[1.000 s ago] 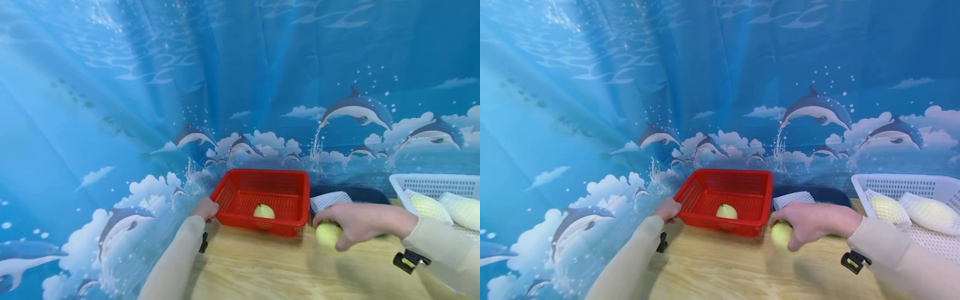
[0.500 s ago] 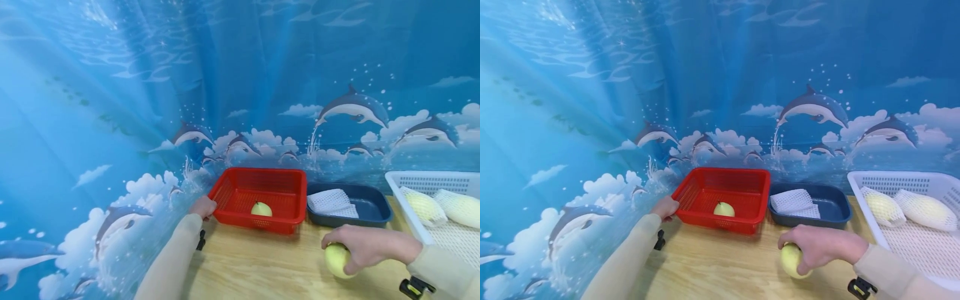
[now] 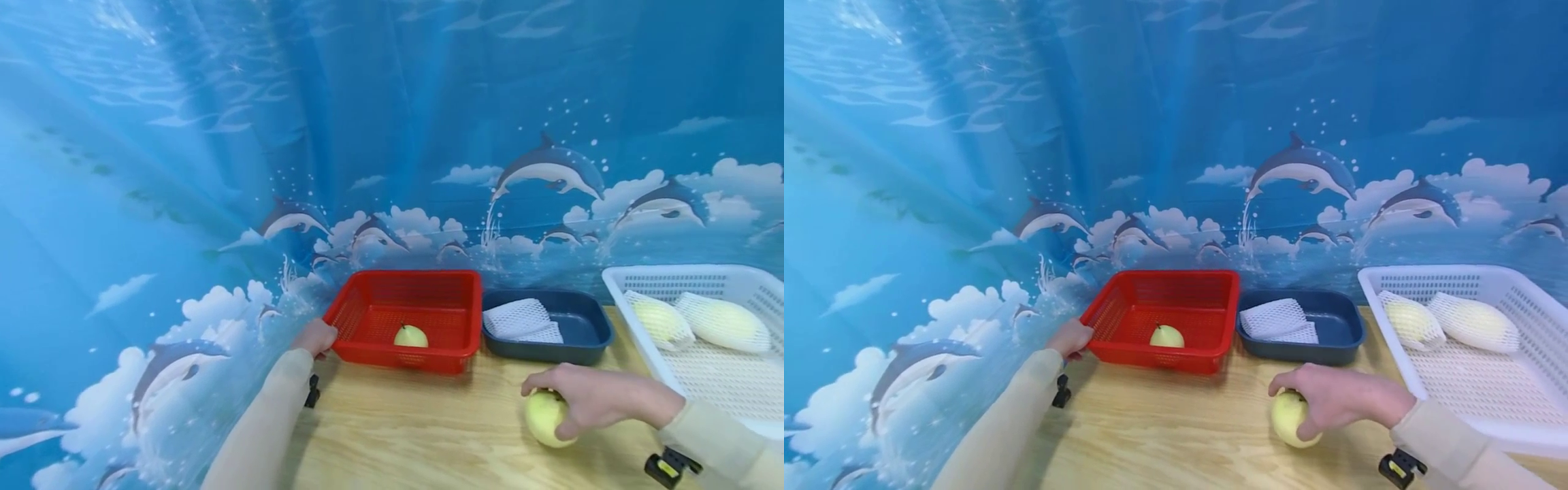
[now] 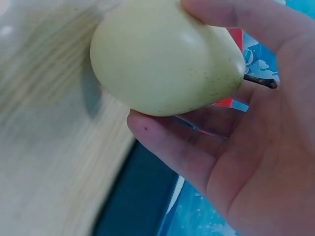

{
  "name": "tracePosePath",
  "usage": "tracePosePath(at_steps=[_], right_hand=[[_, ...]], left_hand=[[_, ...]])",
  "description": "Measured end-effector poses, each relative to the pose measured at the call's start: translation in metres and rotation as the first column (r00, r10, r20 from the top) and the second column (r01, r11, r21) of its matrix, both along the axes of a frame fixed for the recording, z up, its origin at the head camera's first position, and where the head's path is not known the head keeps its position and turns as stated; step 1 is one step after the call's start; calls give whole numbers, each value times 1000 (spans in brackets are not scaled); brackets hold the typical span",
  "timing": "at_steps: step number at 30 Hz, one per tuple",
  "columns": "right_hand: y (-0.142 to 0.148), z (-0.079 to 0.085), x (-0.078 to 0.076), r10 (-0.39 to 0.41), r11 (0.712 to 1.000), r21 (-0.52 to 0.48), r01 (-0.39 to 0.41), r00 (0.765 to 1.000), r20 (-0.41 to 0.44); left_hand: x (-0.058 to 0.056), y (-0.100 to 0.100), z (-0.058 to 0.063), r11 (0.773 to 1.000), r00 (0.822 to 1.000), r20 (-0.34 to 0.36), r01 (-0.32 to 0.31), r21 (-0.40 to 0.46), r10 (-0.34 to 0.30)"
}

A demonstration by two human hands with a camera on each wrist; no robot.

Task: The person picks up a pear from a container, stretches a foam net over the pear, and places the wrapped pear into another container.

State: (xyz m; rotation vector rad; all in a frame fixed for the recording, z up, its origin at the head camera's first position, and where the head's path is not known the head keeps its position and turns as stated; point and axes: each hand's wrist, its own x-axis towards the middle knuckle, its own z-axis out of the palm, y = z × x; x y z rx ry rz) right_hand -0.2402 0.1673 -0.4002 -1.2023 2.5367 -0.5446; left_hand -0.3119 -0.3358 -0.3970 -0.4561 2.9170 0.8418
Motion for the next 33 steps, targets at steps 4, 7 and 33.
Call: tracePosePath(at_steps=[4, 7, 33], right_hand=[[5, -6, 7, -35, 999, -31, 36, 999, 32], [7, -10, 10, -48, 997, -60, 51, 998, 43], [21, -37, 15, -97, 979, -160, 124, 981, 166]], left_hand=[[0, -1, 1, 1000, 1000, 2, -1, 8, 1], [0, -3, 0, 1000, 1000, 5, -6, 1, 6], [-5, -4, -2, 994, 1000, -14, -24, -105, 23]])
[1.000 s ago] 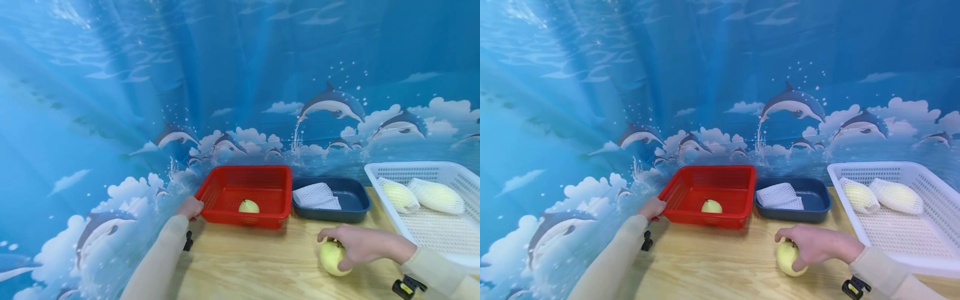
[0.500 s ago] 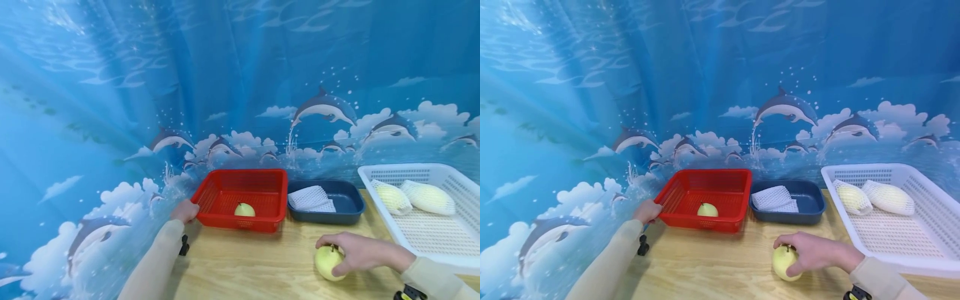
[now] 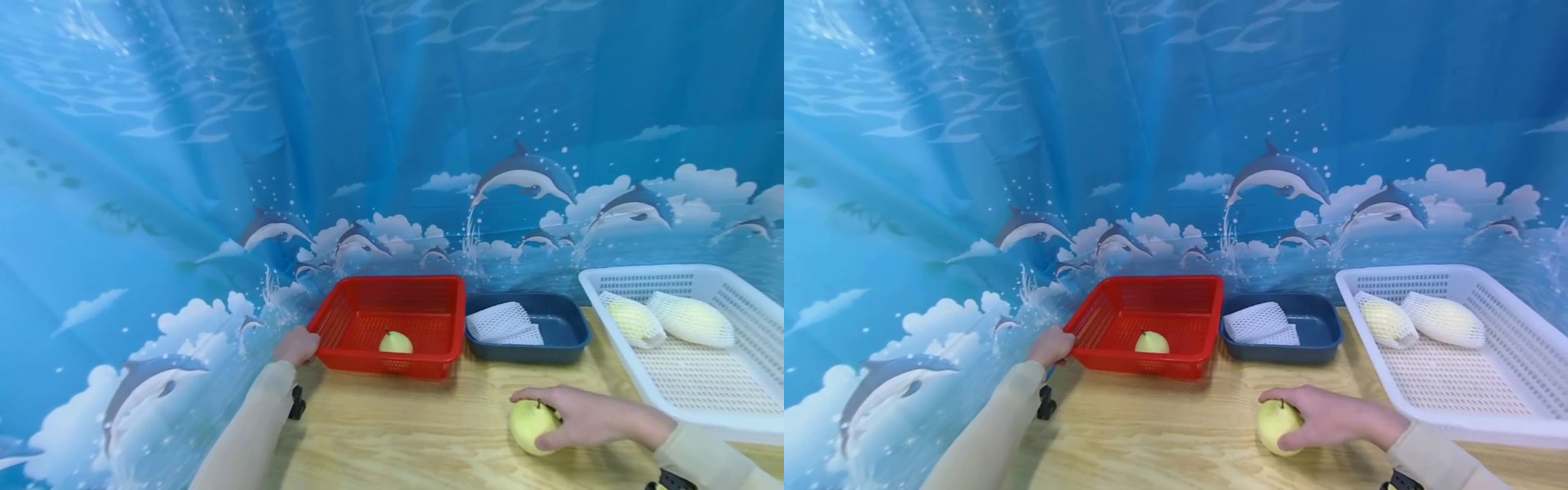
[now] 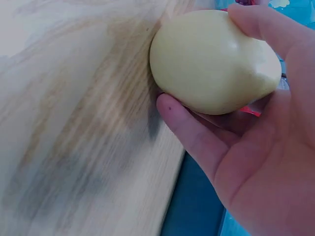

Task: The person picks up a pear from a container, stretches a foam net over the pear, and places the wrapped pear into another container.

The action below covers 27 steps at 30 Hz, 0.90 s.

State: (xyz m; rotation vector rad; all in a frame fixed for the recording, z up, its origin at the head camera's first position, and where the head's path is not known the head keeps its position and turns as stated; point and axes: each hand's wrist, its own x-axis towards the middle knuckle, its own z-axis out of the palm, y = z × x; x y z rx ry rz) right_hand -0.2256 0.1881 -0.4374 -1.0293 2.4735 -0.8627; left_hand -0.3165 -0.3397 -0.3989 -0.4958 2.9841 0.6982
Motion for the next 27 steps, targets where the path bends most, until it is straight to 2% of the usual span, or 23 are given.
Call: tracePosePath(at_steps=[7, 18, 27], right_hand=[[1, -5, 3, -5, 1000, -12, 4, 998, -70], [6, -8, 8, -16, 998, -67, 10, 996, -91], [11, -10, 12, -3, 995, -104, -7, 995, -99]], left_hand=[[2, -2, -1, 1000, 1000, -19, 11, 22, -11], [4, -5, -4, 1000, 999, -42, -19, -1, 19], [4, -4, -5, 1000, 999, -45, 11, -6, -11]])
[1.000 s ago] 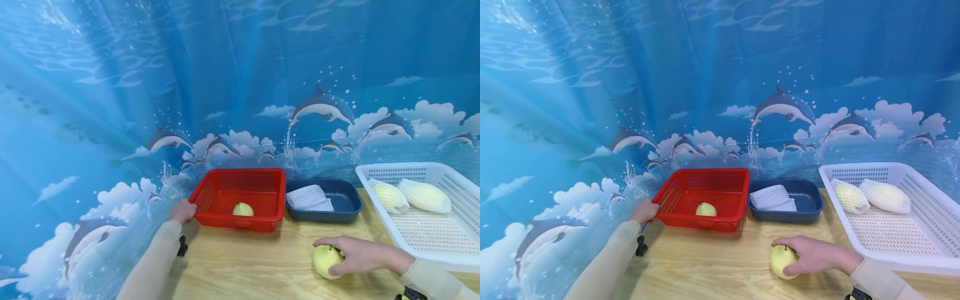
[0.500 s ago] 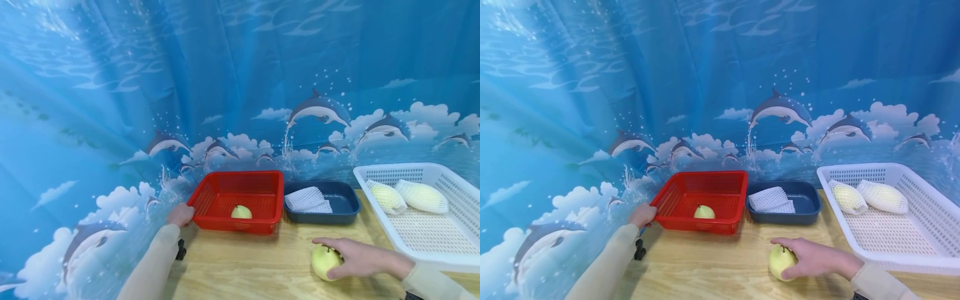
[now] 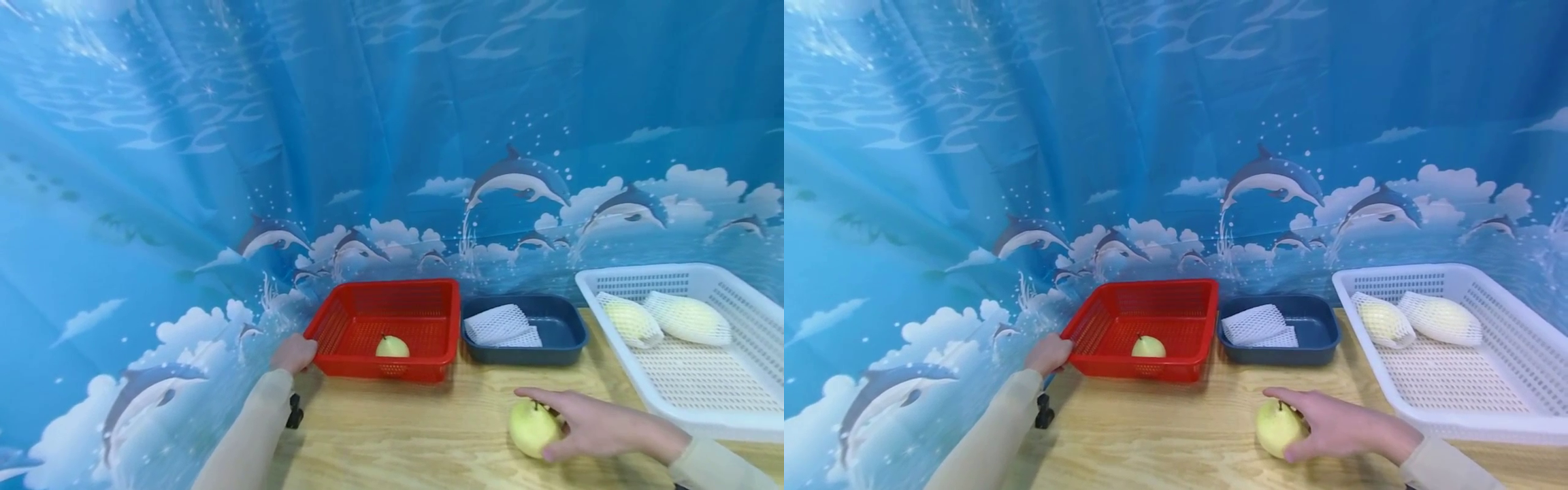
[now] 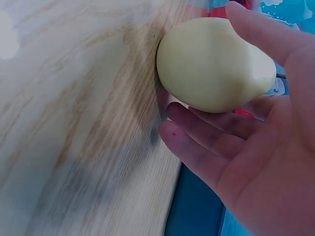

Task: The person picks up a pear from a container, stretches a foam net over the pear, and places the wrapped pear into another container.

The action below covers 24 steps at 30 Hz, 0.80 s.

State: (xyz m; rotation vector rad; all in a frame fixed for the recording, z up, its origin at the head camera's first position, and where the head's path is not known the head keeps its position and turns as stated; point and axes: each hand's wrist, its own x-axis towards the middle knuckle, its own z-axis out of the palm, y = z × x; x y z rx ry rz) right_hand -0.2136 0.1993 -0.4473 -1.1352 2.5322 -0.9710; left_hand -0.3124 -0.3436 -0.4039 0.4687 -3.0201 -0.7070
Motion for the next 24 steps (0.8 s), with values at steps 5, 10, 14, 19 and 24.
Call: tracePosePath(at_steps=[5, 10, 14, 19, 24], right_hand=[[2, -1, 2, -8, 999, -32, 9, 1000, 14], [3, -1, 6, -19, 999, -36, 20, 1000, 13], [2, 0, 6, -33, 999, -27, 34, 999, 16], [3, 2, 7, -46, 999, -23, 47, 999, 18], [5, 4, 8, -52, 998, -30, 52, 998, 19]], left_hand=[[-3, 2, -2, 998, 999, -17, 33, 50, -32], [-6, 3, -3, 997, 999, -15, 33, 68, -32], [-8, 1, -4, 999, 1000, -20, 20, 39, -19], [-9, 1, -4, 1000, 998, -62, -3, 4, 3], [-6, 5, 2, 998, 977, -210, -44, -51, 32]])
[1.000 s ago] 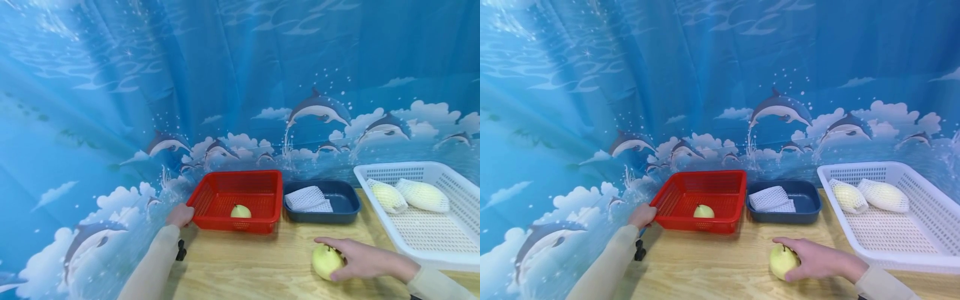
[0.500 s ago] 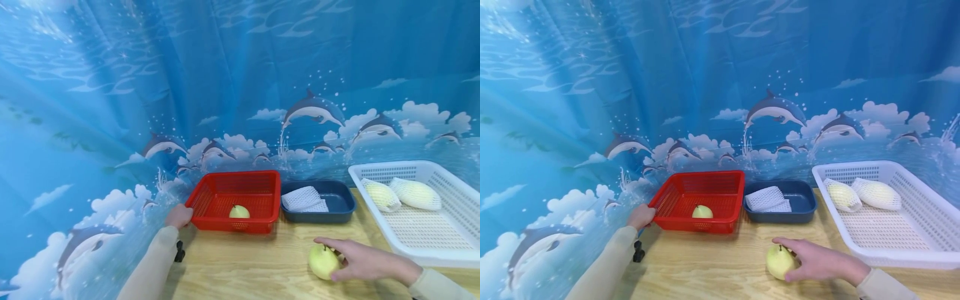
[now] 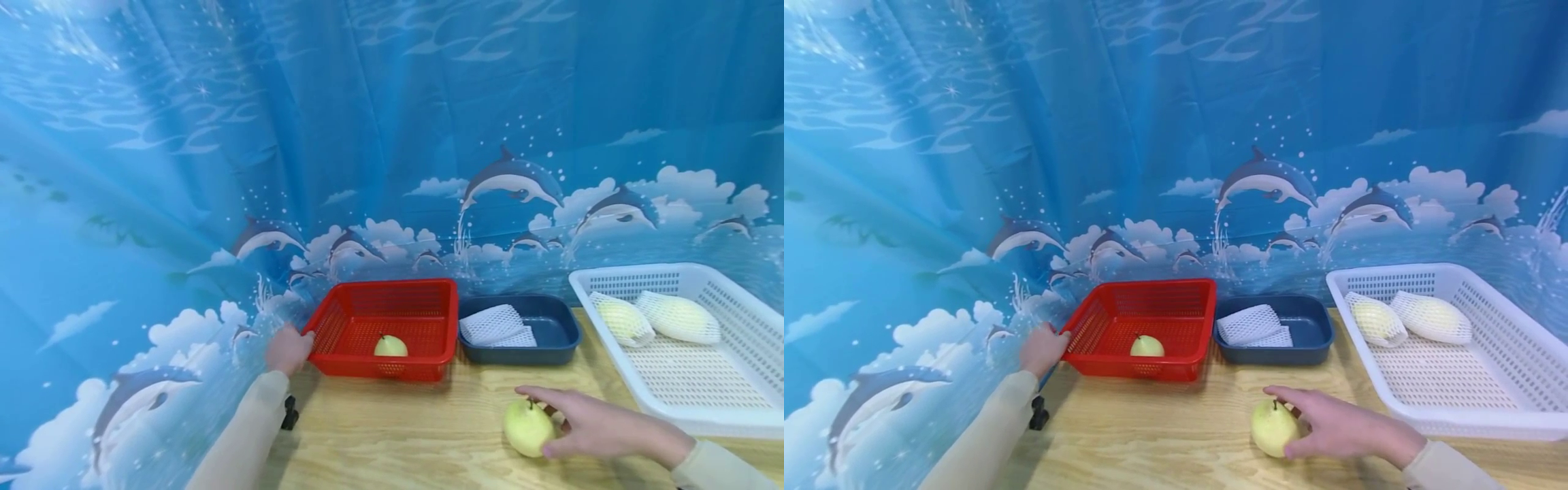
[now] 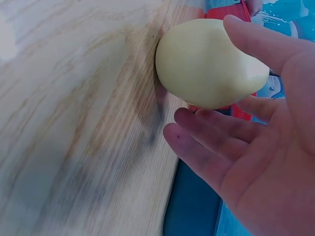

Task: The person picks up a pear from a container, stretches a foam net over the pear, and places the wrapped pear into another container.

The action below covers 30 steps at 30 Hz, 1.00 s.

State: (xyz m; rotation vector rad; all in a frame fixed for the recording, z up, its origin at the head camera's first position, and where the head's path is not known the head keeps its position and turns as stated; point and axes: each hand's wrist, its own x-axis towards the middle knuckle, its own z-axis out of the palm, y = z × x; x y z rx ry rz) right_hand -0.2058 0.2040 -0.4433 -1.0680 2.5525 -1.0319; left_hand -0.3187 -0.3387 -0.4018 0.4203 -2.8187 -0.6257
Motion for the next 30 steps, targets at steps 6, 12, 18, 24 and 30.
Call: tracePosePath(at_steps=[6, 12, 18, 24, 30], right_hand=[[4, -1, 2, -1, 1000, -13, 0, 996, -86], [7, -2, 1, -20, 999, -28, 18, 994, -105], [8, -2, 2, -19, 999, -39, 16, 994, -103], [8, -2, 4, -12, 999, -47, 7, 995, -103], [9, -3, 8, -26, 999, -38, 22, 994, -111]], left_hand=[[7, 28, 13, 989, 979, -201, -13, -150, -18], [23, 77, 25, 984, 936, -322, 96, -149, -140], [43, 127, 31, 957, 882, -373, 271, -99, -288], [67, 172, 32, 887, 797, -404, 453, -94, -449], [92, 211, 30, 801, 752, -309, 597, -55, -582]])
